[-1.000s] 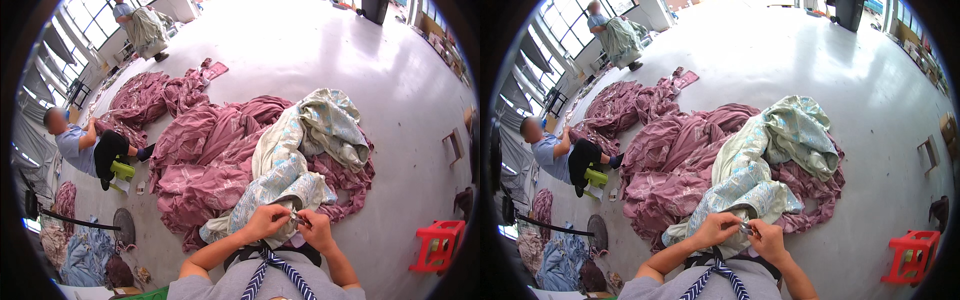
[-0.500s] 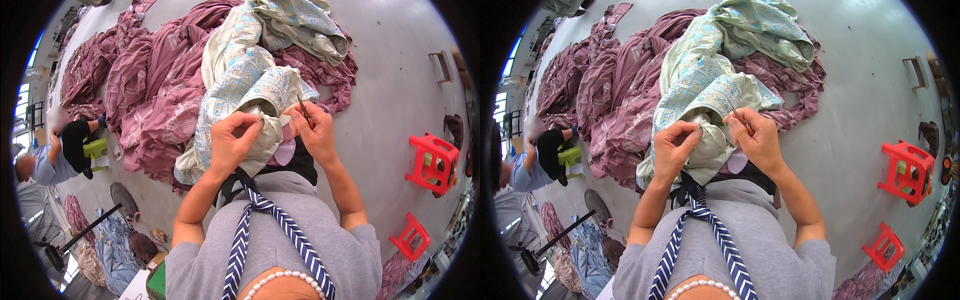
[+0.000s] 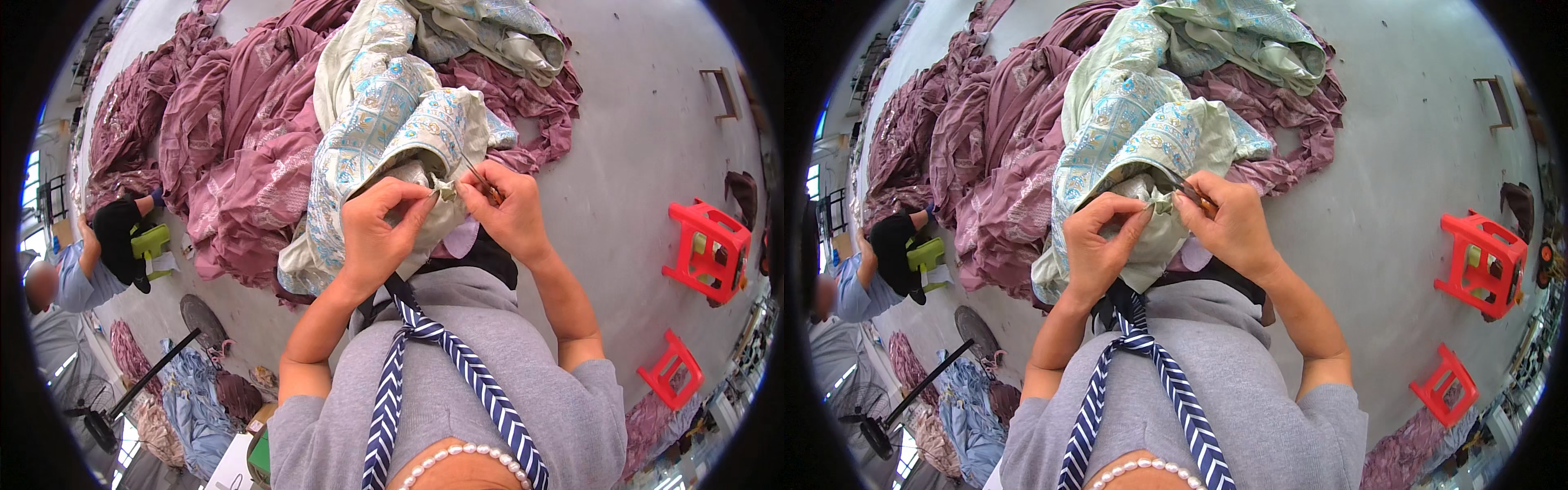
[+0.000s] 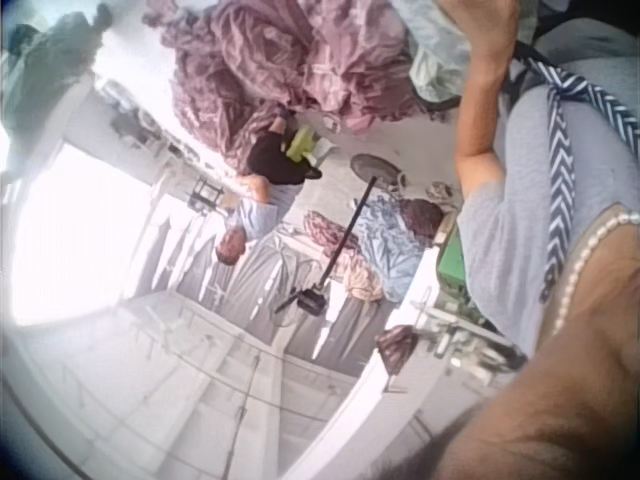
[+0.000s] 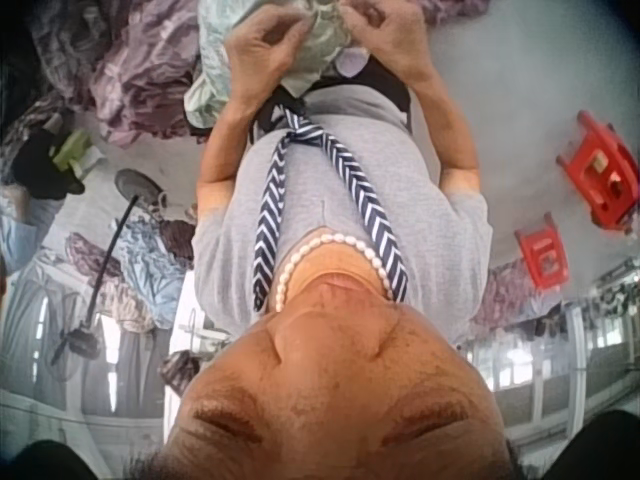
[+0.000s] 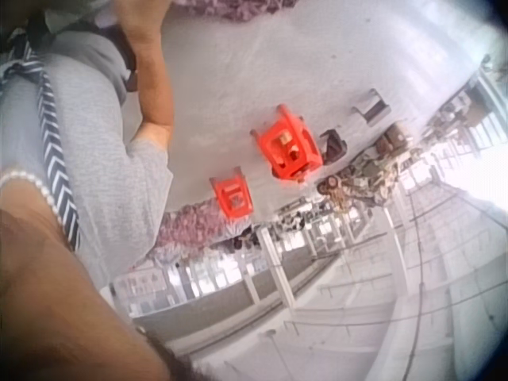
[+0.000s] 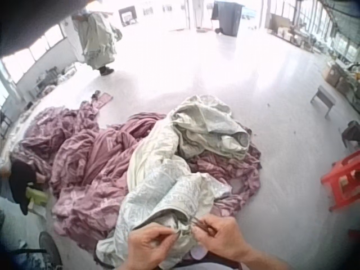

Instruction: The person uses scissors to trim loose threads and edges from a piece of light-colored patterned fabric. The person holds the fabric with one hand and carefully cuts small sections with the other.

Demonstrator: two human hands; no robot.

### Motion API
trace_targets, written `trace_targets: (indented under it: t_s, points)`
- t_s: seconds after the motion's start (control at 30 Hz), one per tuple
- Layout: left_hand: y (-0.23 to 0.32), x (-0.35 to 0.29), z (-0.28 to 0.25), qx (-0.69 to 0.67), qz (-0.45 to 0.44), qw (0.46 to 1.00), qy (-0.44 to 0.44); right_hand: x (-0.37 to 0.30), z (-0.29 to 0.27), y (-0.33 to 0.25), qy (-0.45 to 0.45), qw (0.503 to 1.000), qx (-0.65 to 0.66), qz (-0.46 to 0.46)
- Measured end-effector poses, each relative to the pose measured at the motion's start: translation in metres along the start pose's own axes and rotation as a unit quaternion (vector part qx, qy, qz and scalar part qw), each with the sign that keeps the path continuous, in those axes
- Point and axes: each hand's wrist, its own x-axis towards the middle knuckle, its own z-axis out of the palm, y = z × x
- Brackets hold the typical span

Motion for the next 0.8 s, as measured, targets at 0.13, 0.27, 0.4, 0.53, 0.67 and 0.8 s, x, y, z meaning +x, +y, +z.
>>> trace_targets:
  t_s: [0.13, 0.27, 0.4, 0.53, 0.67, 0.8]
  points:
    - [-0.003, -0.004, 0.009, -0.006, -0.007, 1.000, 0.013, -0.008, -0.002, 0.001, 0.015, 1.000, 0.004, 0.014]
    - [-0.005, -0.007, 0.015, 0.042, 0.048, 0.997, 0.040, -0.030, -0.013, -0.021, -0.073, 0.967, 0.212, 0.122]
    - [-0.007, -0.008, 0.019, 0.067, 0.090, 0.992, 0.053, -0.042, -0.013, -0.021, -0.200, 0.891, 0.328, 0.241]
    - [-0.008, -0.010, 0.020, 0.077, 0.101, 0.990, 0.059, -0.043, -0.011, -0.013, -0.216, 0.864, 0.360, 0.277]
    - [-0.009, -0.011, 0.017, 0.093, 0.124, 0.987, 0.053, -0.044, -0.009, -0.007, -0.223, 0.857, 0.367, 0.285]
    - [-0.011, -0.012, 0.019, 0.105, 0.141, 0.983, 0.051, -0.043, -0.010, -0.008, -0.215, 0.866, 0.354, 0.282]
